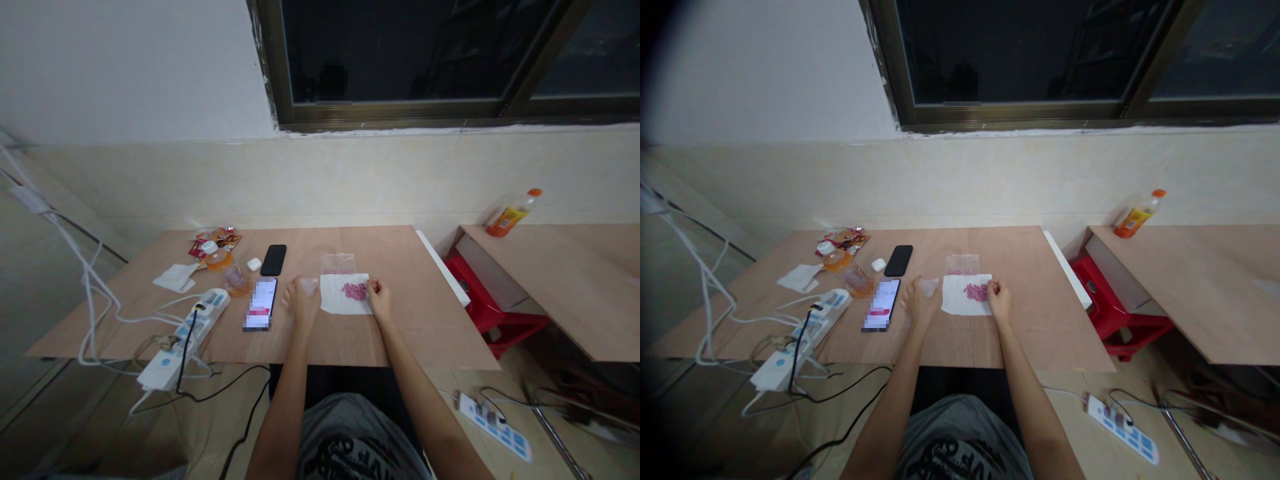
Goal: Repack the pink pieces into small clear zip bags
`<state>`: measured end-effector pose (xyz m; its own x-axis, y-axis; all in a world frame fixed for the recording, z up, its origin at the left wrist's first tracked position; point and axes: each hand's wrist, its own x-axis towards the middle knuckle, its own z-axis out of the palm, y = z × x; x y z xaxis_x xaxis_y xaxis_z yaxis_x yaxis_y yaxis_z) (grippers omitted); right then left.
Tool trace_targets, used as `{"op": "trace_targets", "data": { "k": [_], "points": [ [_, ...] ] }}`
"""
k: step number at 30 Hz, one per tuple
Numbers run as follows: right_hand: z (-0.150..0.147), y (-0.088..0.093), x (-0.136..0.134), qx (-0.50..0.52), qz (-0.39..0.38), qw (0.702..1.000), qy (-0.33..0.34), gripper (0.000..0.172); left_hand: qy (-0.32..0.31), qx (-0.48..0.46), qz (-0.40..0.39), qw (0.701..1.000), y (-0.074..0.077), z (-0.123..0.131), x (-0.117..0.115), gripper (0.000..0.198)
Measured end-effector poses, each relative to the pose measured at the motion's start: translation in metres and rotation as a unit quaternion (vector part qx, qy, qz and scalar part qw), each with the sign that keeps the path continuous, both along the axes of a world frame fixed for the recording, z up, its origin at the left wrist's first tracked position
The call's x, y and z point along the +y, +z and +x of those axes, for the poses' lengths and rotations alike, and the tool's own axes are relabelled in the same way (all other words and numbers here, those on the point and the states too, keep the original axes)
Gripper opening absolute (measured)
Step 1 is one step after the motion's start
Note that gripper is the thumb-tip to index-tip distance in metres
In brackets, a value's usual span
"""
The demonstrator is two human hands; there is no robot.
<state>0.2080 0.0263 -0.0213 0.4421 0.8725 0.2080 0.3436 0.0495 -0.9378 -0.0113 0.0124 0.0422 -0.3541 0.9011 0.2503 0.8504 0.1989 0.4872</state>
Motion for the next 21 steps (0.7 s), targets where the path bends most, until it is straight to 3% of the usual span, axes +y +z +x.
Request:
{"op": "trace_targets", "data": {
  "k": [9,15,21],
  "points": [
    [0.0,-0.002,0.002,-0.028,-0.012,1.0,0.007,0.038,-0.236,0.02,-0.054,0.97,-0.003,0.012,-0.01,0.066],
    [-0.002,0.002,0.002,-0.12,-0.07,0.99,0.022,0.03,-0.267,0.036,-0.082,0.96,-0.013,0.021,-0.014,0.068],
    [0.0,-0.002,0.006,-0.121,-0.078,0.989,0.034,0.031,-0.283,0.02,-0.043,0.958,-0.022,0.024,-0.016,0.064]
  ]
}}
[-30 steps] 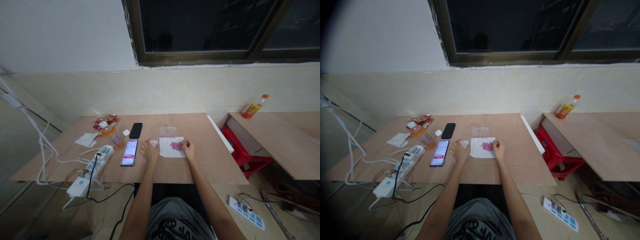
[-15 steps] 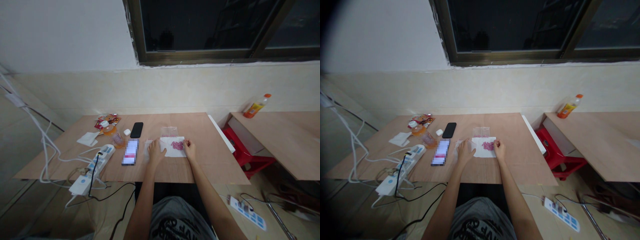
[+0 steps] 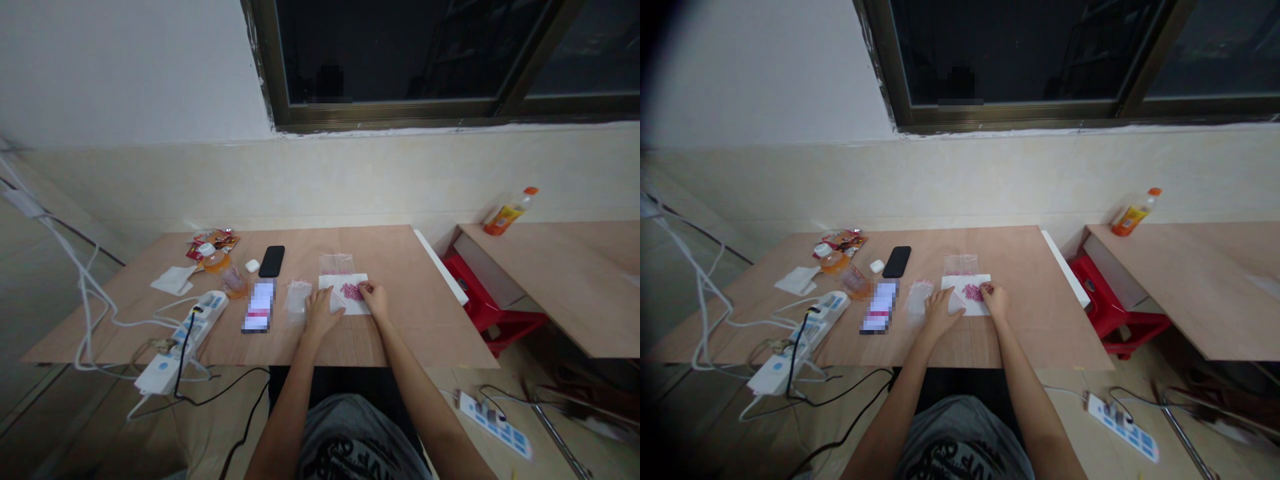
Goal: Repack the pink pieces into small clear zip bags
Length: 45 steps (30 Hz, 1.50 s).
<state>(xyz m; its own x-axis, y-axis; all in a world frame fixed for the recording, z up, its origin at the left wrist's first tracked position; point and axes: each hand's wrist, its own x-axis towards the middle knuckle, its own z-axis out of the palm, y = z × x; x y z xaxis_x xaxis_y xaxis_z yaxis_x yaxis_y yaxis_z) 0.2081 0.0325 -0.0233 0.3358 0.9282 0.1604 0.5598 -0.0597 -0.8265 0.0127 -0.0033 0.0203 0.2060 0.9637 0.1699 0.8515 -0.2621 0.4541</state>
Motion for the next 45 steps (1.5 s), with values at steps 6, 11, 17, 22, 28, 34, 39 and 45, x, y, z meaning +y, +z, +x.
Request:
{"op": "trace_targets", "data": {
  "k": [6,11,17,22,28,34,39,45],
  "points": [
    [0.001,0.002,0.001,-0.012,-0.011,1.0,0.003,0.029,-0.001,-0.027,0.022,0.999,-0.004,0.002,-0.001,0.059],
    [0.002,0.003,0.001,-0.019,0.001,1.0,-0.009,0.033,-0.002,-0.046,0.029,0.999,0.0,0.008,-0.004,0.056],
    [0.0,0.005,0.002,-0.036,-0.026,0.999,-0.013,0.03,-0.025,-0.065,0.069,0.995,-0.001,0.018,-0.005,0.058],
    [-0.004,0.011,0.003,-0.055,-0.066,0.996,-0.035,0.026,-0.052,-0.076,0.083,0.992,-0.007,0.025,-0.007,0.059],
    [-0.007,0.02,0.006,-0.071,-0.119,0.989,-0.048,0.023,-0.052,-0.09,0.088,0.991,-0.014,0.025,-0.007,0.058],
    [-0.008,0.02,0.008,-0.082,-0.119,0.988,-0.054,0.021,-0.045,-0.104,0.09,0.989,-0.016,0.024,-0.006,0.055],
    [-0.004,0.016,0.008,-0.04,-0.081,0.994,-0.054,0.024,-0.044,-0.105,0.085,0.99,-0.012,0.022,-0.007,0.056],
    [-0.005,0.009,-0.01,0.088,0.0,0.996,-0.019,0.035,-0.035,-0.113,0.08,0.99,-0.011,0.022,-0.008,0.059]
  ]
}}
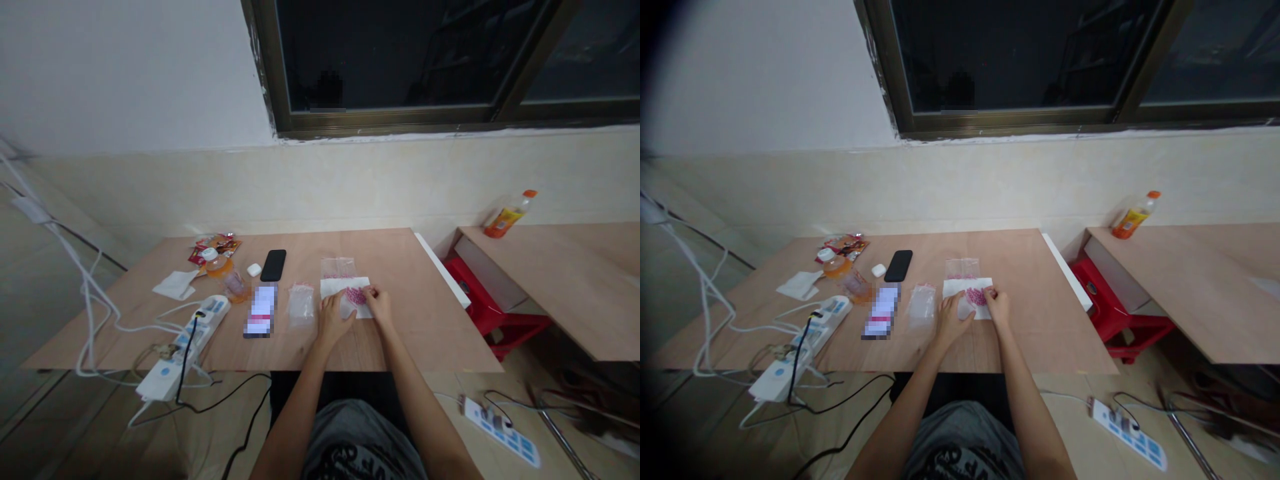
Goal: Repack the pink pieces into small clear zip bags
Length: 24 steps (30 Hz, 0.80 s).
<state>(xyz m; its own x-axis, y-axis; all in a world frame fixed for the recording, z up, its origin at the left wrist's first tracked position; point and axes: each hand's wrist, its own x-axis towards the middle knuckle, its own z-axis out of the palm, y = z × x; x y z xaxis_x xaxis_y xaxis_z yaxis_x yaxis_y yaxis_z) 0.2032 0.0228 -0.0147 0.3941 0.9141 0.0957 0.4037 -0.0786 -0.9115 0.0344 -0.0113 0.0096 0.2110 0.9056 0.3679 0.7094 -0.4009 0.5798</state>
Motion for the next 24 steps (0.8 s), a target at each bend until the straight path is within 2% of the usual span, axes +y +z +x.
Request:
{"op": "trace_targets", "data": {
  "k": [6,15,18,20,24],
  "points": [
    [-0.014,-0.006,-0.021,0.11,0.056,0.982,0.144,0.03,0.002,-0.007,0.011,1.0,-0.003,0.0,0.001,0.06],
    [-0.018,-0.007,-0.019,0.137,0.039,0.967,0.209,0.03,-0.003,-0.01,0.023,1.0,-0.004,0.0,0.002,0.06],
    [-0.016,-0.005,-0.019,0.117,0.039,0.971,0.203,0.031,-0.009,-0.012,0.02,1.0,-0.002,-0.001,0.001,0.059],
    [-0.013,-0.003,-0.019,0.082,0.046,0.98,0.174,0.032,-0.009,-0.013,0.016,1.0,-0.001,-0.001,0.001,0.059],
    [-0.004,0.003,-0.021,-0.047,0.006,0.994,0.1,0.032,0.002,-0.013,0.003,1.0,-0.002,-0.001,0.001,0.058]
  ]
}}
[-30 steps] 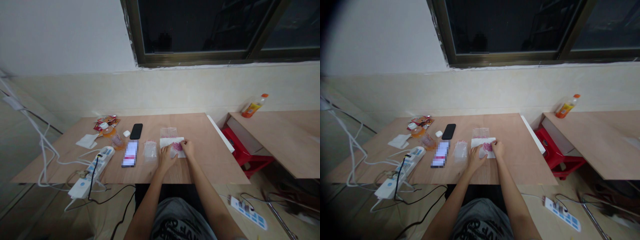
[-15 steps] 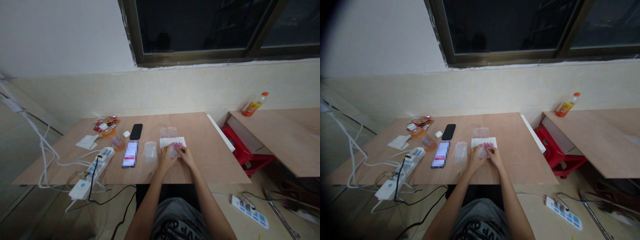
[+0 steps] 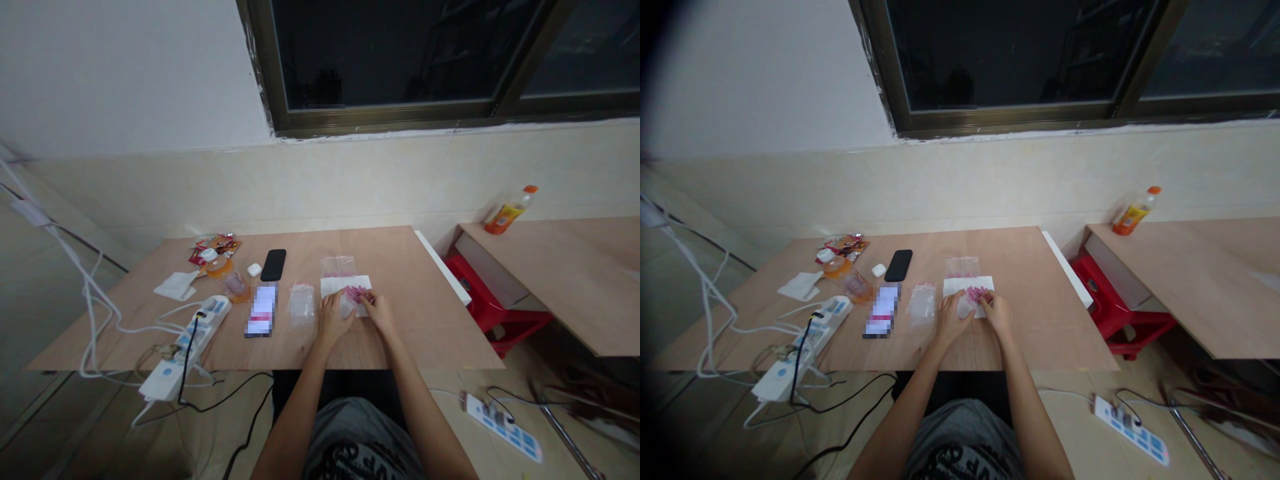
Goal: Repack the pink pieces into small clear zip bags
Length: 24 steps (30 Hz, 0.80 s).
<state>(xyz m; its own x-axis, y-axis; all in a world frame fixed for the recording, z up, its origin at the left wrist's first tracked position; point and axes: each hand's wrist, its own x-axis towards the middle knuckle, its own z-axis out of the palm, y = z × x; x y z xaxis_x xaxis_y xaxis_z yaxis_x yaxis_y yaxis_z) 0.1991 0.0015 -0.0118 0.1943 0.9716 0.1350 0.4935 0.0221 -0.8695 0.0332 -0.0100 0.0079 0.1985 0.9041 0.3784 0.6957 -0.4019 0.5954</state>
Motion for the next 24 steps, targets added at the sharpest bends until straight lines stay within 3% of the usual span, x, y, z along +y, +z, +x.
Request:
{"op": "trace_targets", "data": {
  "k": [3,7,18,24],
  "points": [
    [0.003,0.005,-0.004,-0.107,-0.045,0.993,-0.022,0.029,0.003,-0.004,0.0,1.0,0.0,0.0,0.0,0.058],
    [0.0,0.008,-0.008,-0.174,-0.068,0.982,-0.031,0.027,0.001,-0.009,0.004,1.0,0.0,0.001,-0.001,0.058],
    [0.003,0.001,-0.011,-0.132,-0.007,0.99,-0.045,0.03,0.0,-0.001,0.005,1.0,-0.002,0.0,0.0,0.056],
    [0.007,0.011,-0.014,-0.2,-0.049,0.977,-0.051,0.024,-0.001,-0.004,-0.003,1.0,0.0,0.0,0.0,0.057]
  ]
}}
